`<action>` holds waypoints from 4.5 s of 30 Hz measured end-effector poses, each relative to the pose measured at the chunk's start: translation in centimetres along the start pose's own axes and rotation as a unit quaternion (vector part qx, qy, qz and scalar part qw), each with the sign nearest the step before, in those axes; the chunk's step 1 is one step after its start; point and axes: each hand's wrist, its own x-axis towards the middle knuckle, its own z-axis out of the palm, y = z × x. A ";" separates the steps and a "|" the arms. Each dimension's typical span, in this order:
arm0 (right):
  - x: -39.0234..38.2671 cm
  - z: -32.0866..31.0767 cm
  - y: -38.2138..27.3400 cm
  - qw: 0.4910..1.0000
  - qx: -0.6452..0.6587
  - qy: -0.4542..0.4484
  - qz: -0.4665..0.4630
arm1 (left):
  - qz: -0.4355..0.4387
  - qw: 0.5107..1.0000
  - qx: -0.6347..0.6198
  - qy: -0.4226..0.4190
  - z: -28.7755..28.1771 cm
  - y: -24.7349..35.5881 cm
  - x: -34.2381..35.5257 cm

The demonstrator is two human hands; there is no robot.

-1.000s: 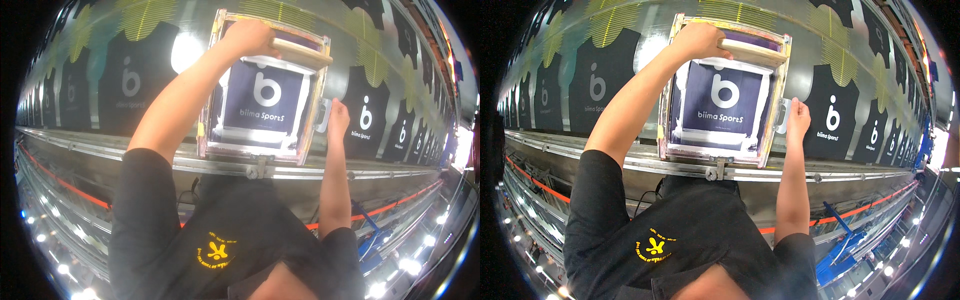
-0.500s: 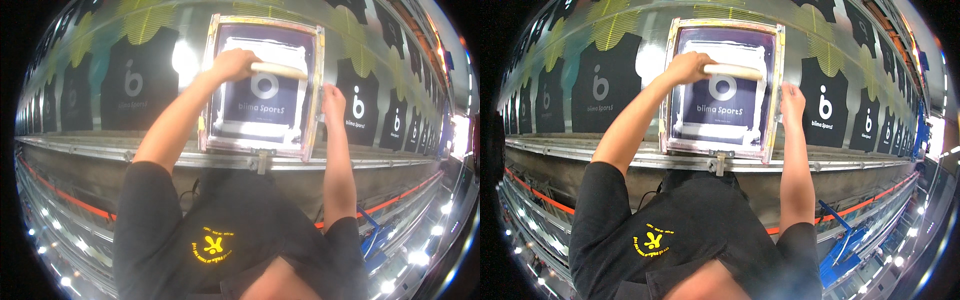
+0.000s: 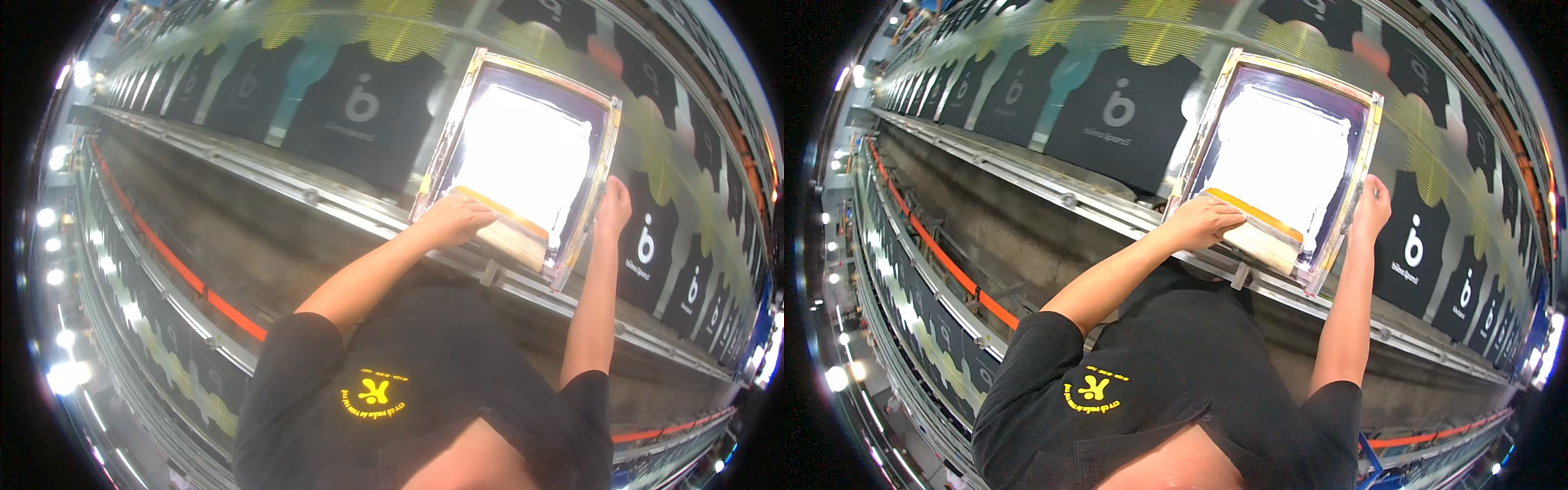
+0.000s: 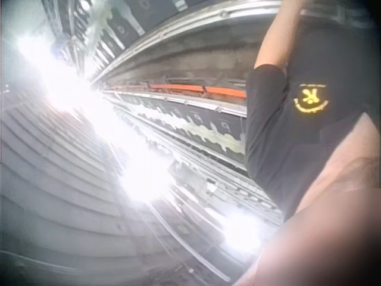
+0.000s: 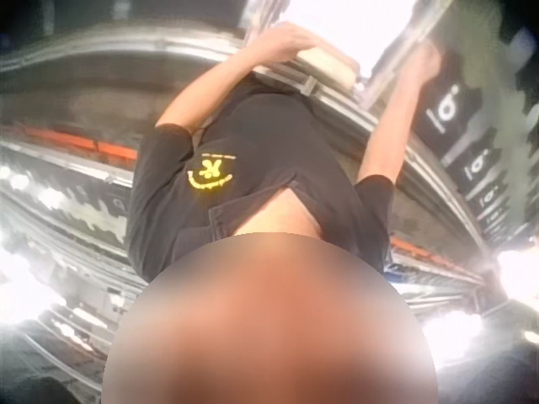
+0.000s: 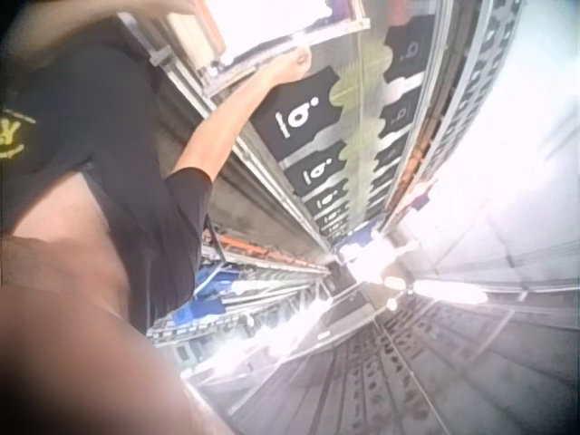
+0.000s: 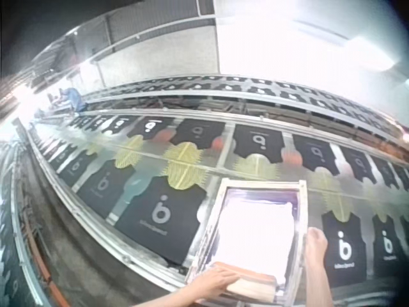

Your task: The person uses a squeegee to apply white ink through a screen-printing frame onto a black t-shirt with a logo. They repeatedly lift the frame, pull the squeegee across the screen, and reposition the frame to continue printing the same design.

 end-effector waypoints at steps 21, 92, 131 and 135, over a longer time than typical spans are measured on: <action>-22.4 36.1 2.5 0.985 -0.161 0.057 0.029 | -0.099 0.981 0.066 -0.154 -21.3 -25.4 -19.2; -20.5 44.4 -4.4 0.784 -0.477 -0.234 -0.322 | -0.239 0.940 0.143 -0.198 -23.8 -34.3 -2.3; -15.9 46.3 -4.1 0.806 -0.437 -0.193 -0.350 | -0.190 0.959 0.161 -0.134 -24.1 -37.6 0.9; -25.2 41.2 -2.1 0.794 -0.424 -0.210 -0.382 | -0.188 0.965 0.147 -0.105 -21.6 -32.4 -8.8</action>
